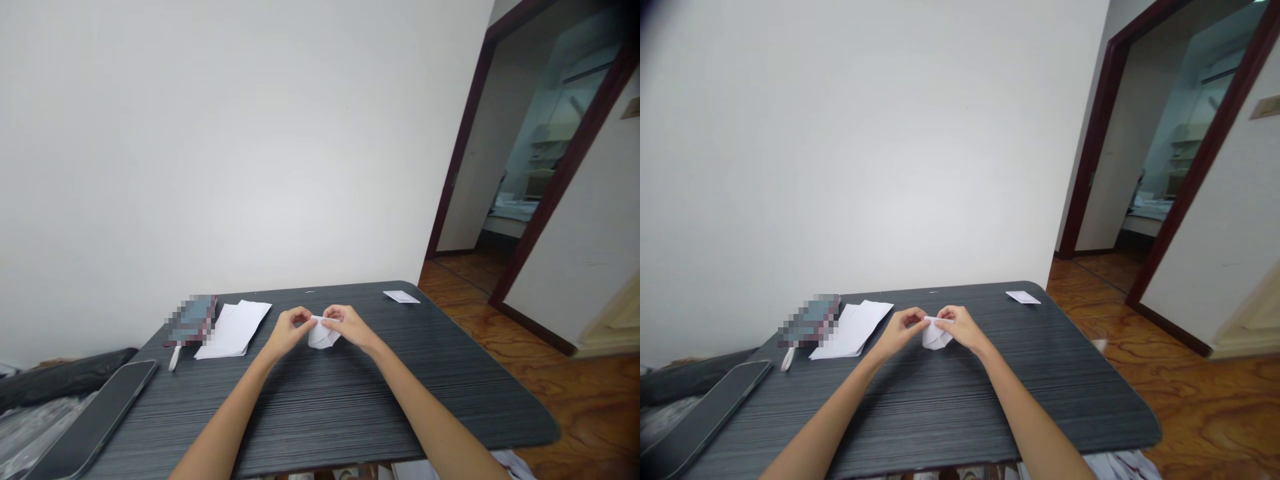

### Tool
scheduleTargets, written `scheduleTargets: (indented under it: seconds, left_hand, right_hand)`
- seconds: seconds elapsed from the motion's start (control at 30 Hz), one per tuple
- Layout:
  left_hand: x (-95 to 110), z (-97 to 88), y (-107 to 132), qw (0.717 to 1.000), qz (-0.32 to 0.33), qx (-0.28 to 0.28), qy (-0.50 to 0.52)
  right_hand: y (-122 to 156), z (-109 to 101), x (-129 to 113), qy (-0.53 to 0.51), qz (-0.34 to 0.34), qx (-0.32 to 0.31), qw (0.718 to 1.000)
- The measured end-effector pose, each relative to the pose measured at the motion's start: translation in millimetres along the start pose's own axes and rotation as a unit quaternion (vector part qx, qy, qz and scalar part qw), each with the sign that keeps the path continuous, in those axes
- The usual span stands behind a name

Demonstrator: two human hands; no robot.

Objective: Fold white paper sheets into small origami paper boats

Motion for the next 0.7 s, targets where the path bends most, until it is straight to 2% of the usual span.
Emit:
scheduleTargets:
  seconds: [0.17, 0.23, 0.37, 0.53, 0.7]
  left_hand:
    - [-21, 6.5, -1, 0.995, -0.052, -0.001, -0.081]
    - [-24, 9.9, -1, 0.989, -0.048, -0.009, -0.139]
    - [-16, 21.3, 1, 0.96, 0.007, -0.064, -0.273]
    - [-2, 36.4, 8, 0.922, 0.072, -0.177, -0.337]
    - [2, 38.4, 10, 0.901, 0.071, -0.196, -0.379]
  right_hand:
    - [-1, 0, 11, 0.133, 0.027, 0.006, 0.991]
    - [-1, 3, 16, 0.173, 0.026, 0.005, 0.985]
    - [0, 6, 17, 0.275, -0.001, 0.026, 0.961]
    - [-3, 7, 19, 0.333, 0.012, 0.029, 0.942]
    - [-4, 7, 21, 0.373, 0.026, 0.013, 0.927]
Point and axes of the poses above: each hand's wrist, its own y-axis away from the middle knuckle, its own z-axis out of the palm, x = y × z, the point moved 7 cm from there along -y, towards the middle knuckle, and after that the axes turned 13 degrees about -x, right-handed, at the moved point
